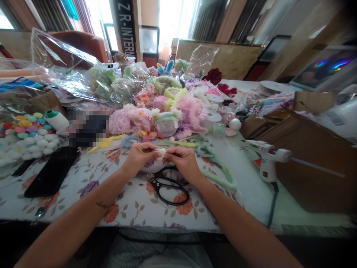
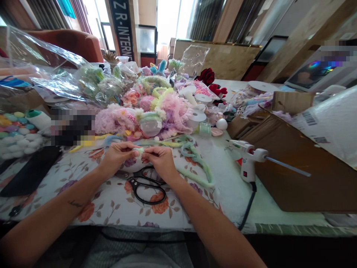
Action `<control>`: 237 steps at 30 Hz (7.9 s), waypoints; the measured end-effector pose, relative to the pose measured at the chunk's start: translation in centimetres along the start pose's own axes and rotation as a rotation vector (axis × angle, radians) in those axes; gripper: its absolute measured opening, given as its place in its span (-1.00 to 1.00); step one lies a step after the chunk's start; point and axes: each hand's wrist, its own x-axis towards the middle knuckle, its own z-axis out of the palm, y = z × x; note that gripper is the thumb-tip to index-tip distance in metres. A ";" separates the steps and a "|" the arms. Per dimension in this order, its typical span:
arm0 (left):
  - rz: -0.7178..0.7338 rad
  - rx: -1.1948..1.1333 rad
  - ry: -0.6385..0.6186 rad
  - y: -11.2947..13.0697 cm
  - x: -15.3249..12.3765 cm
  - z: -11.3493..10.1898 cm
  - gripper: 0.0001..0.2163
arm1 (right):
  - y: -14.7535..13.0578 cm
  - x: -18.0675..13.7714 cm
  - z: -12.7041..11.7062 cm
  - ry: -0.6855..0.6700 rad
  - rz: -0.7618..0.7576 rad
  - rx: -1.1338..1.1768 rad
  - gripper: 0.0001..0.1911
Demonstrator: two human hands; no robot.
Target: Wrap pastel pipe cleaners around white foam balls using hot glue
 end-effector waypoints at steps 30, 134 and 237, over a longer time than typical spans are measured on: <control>-0.040 -0.076 -0.054 0.5 0.4 0.2 -0.60 | 0.8 0.2 -0.4 0.015 -0.130 -0.188 -0.87; 0.341 0.849 0.163 0.3 0.4 -0.7 -0.64 | -1.3 0.7 -1.6 0.079 -0.072 -0.202 -0.77; 0.757 0.979 -0.116 -1.3 -0.4 0.3 -0.65 | -0.9 0.1 -0.5 -0.062 0.017 -0.092 -0.75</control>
